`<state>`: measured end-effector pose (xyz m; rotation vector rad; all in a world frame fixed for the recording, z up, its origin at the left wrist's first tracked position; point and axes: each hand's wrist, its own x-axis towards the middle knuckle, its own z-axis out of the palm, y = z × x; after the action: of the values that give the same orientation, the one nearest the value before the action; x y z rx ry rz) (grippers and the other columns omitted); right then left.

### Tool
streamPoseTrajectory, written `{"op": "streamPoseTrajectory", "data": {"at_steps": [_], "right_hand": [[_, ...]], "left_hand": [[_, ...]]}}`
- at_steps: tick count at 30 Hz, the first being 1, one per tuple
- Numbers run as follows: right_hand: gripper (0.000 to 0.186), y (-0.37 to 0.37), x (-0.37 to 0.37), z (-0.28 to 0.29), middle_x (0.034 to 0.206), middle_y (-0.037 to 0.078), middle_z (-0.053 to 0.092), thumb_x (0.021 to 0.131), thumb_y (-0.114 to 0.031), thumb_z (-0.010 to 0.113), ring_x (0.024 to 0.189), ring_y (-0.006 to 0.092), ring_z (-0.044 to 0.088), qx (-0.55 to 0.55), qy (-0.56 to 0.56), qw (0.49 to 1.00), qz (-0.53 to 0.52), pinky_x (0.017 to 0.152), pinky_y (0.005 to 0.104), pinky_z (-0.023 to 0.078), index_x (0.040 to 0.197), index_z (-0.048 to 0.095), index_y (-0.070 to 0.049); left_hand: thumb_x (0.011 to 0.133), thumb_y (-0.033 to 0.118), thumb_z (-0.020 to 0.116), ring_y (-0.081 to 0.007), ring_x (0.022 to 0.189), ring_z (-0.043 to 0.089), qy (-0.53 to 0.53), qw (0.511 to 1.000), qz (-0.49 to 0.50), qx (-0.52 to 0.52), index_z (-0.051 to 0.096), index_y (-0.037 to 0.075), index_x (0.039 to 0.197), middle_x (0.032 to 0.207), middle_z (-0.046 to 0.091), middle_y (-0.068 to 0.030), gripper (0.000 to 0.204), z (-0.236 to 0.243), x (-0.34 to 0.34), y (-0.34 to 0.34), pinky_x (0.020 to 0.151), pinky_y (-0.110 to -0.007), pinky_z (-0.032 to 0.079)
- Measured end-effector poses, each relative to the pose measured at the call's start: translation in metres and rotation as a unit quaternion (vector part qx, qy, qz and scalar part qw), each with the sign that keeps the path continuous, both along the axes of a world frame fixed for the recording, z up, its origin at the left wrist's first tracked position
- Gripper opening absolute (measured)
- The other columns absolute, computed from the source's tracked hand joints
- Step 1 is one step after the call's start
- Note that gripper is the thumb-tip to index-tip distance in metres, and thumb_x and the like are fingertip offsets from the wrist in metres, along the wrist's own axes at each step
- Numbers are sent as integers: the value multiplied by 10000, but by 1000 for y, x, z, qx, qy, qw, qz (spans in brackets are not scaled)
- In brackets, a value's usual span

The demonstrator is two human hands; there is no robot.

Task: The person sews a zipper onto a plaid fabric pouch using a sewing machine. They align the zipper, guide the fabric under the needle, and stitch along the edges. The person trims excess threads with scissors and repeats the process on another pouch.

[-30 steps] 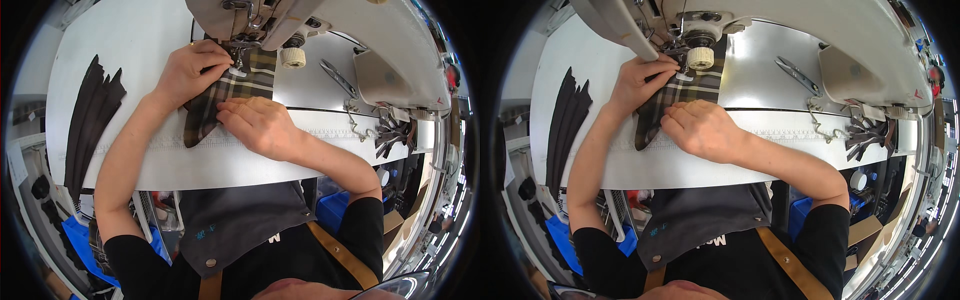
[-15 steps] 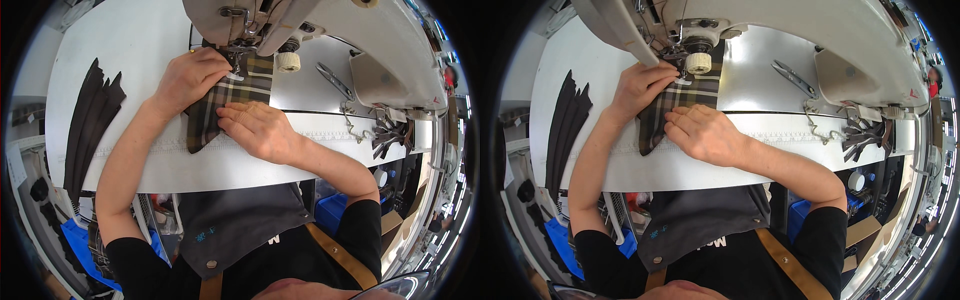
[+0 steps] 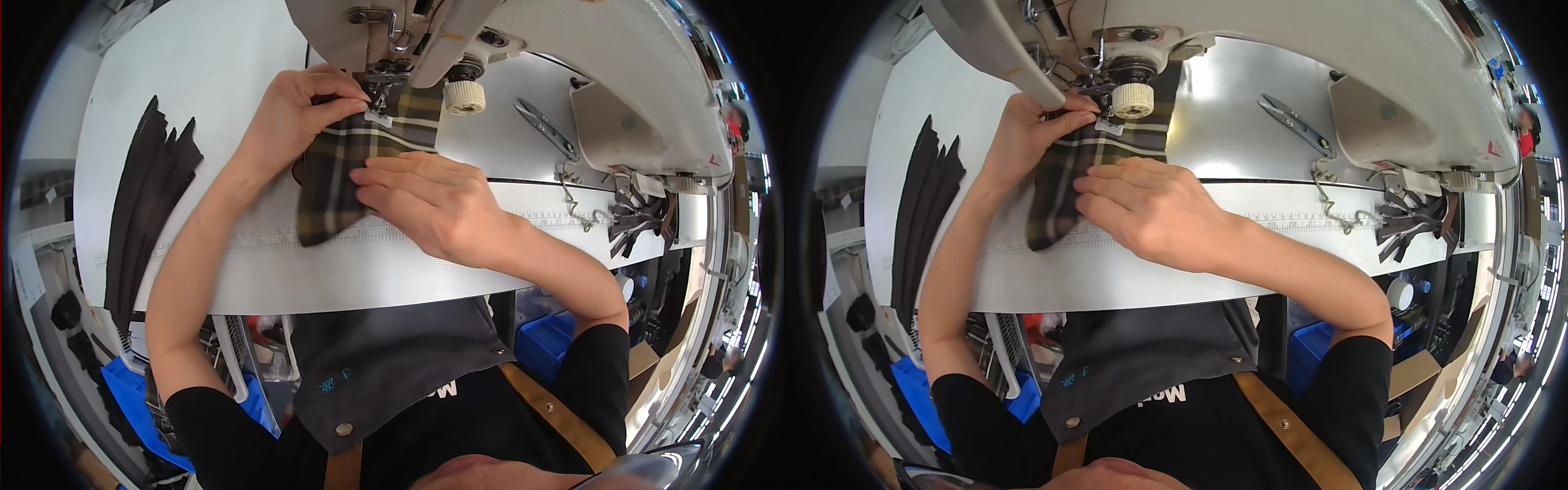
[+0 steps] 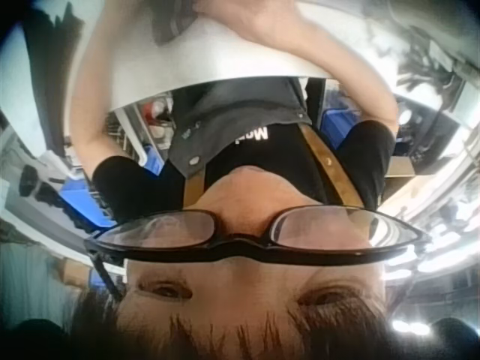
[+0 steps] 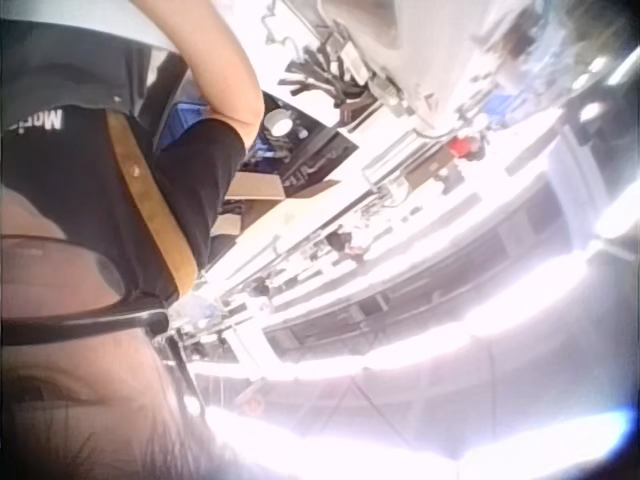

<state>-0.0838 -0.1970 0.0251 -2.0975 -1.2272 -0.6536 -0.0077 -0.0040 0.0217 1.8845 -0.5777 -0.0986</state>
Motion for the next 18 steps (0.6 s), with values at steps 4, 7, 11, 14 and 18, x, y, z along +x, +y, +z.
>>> {"op": "streamPoseTrajectory", "data": {"at_steps": [4, 7, 11, 14, 18], "right_hand": [[205, -16, -7, -6, 1008, 151, 662, 668, -83, 625, 928, 268, 650, -60, 25, 998, 15, 803, 358, 527, 852, 626, 5], [216, -11, -10, -12, 1013, 173, 654, 675, -91, 617, 947, 295, 642, -91, 14, 996, 15, 800, 363, 522, 859, 608, 23], [218, -7, -13, -7, 1040, 165, 649, 707, -77, 625, 973, 294, 641, -133, 20, 991, 13, 781, 347, 535, 899, 611, 25], [214, -8, -11, -8, 1056, 154, 649, 719, -67, 634, 984, 287, 643, -144, 15, 989, 14, 773, 341, 542, 913, 618, 22], [216, -8, -12, -7, 1061, 156, 648, 719, -70, 635, 993, 288, 640, -141, 20, 990, 17, 769, 341, 543, 913, 618, 24]], "left_hand": [[807, 80, 658, -140, 759, 601, 25, 999, 46, 9, 683, -39, 885, 853, 658, -62, 145, 3, -7, -6, 732, -252, 470], [806, 81, 661, -128, 770, 601, 40, 998, 38, 3, 682, -44, 885, 853, 664, -63, 149, 7, -1, -4, 730, -249, 472], [802, 90, 663, -124, 780, 602, 77, 997, 23, 17, 680, -50, 883, 852, 667, -67, 162, 11, 3, -1, 736, -250, 474], [801, 94, 662, -131, 782, 606, 69, 997, 15, 20, 680, -50, 877, 856, 665, -73, 165, 11, -1, -4, 741, -254, 476], [801, 95, 658, -142, 789, 611, 61, 998, 11, 20, 680, -52, 866, 865, 661, -83, 162, 9, -1, -5, 747, -262, 478]]}}
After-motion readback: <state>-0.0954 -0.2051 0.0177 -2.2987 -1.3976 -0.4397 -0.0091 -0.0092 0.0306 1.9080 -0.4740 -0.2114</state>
